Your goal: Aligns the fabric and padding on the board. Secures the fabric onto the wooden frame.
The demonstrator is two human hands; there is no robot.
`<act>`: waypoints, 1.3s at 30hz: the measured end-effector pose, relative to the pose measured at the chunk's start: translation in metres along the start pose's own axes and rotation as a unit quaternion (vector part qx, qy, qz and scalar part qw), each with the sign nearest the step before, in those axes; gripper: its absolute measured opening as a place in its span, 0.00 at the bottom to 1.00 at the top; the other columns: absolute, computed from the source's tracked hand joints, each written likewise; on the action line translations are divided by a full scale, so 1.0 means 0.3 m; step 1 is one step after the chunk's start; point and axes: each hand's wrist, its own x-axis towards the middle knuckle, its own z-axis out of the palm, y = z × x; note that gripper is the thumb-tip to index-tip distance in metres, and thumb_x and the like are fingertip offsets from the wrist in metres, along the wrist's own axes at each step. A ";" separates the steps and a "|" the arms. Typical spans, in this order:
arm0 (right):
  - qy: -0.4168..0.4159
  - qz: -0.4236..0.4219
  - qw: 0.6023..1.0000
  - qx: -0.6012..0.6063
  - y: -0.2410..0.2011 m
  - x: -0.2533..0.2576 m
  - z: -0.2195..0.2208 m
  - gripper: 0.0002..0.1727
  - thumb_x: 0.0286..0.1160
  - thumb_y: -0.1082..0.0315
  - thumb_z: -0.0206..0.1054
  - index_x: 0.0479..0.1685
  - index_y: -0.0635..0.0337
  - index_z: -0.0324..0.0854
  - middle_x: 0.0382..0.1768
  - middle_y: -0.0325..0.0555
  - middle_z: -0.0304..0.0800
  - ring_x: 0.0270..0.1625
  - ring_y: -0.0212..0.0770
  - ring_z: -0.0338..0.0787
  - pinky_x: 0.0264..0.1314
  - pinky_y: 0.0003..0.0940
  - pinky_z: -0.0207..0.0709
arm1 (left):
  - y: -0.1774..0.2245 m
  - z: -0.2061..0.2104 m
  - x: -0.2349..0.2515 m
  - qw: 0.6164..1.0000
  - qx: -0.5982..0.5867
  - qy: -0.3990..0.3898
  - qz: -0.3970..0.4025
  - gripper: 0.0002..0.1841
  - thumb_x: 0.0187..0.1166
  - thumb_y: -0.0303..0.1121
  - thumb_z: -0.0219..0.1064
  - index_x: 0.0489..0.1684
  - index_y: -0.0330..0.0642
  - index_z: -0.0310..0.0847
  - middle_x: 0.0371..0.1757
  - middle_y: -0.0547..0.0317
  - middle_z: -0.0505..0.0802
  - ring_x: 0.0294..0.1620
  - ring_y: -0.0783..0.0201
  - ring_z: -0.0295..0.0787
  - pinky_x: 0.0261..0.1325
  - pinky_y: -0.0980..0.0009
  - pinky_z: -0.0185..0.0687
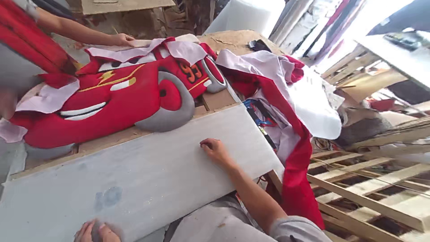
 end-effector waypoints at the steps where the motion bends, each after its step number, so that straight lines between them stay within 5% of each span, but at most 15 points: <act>1: 0.001 -0.005 1.000 0.000 0.005 0.000 0.000 0.13 0.81 0.65 0.61 0.50 0.58 0.91 0.37 0.40 0.96 0.34 0.30 0.91 0.42 0.30 0.87 | -0.004 0.005 -0.001 1.000 -0.002 0.002 -0.001 0.20 0.87 0.37 0.57 0.66 0.33 0.86 0.75 0.41 0.86 0.84 0.46 0.74 0.89 0.56 0.61; 23: -0.008 -0.011 1.000 0.021 0.027 0.012 -0.003 0.14 0.81 0.64 0.61 0.49 0.58 0.92 0.37 0.39 0.96 0.34 0.28 0.92 0.41 0.28 0.87 | 0.004 0.006 -0.005 1.000 -0.017 0.001 -0.011 0.24 0.86 0.40 0.54 0.66 0.29 0.84 0.76 0.34 0.83 0.84 0.37 0.72 0.89 0.47 0.58; 30: -0.004 -0.013 1.000 0.026 0.043 0.006 0.013 0.14 0.80 0.62 0.61 0.49 0.57 0.91 0.37 0.36 0.97 0.32 0.26 0.92 0.36 0.26 0.88 | 0.015 -0.002 0.009 1.000 0.017 0.011 -0.016 0.27 0.82 0.47 0.51 0.64 0.38 0.87 0.74 0.41 0.86 0.81 0.39 0.76 0.84 0.39 0.63; 39: 0.012 -0.004 1.000 0.011 0.016 0.003 0.025 0.14 0.78 0.63 0.61 0.47 0.61 0.91 0.34 0.37 0.96 0.28 0.23 0.89 0.30 0.20 0.83 | 0.009 0.006 0.004 0.999 0.012 0.017 -0.045 0.27 0.82 0.48 0.48 0.64 0.45 0.88 0.75 0.52 0.87 0.83 0.47 0.75 0.87 0.44 0.60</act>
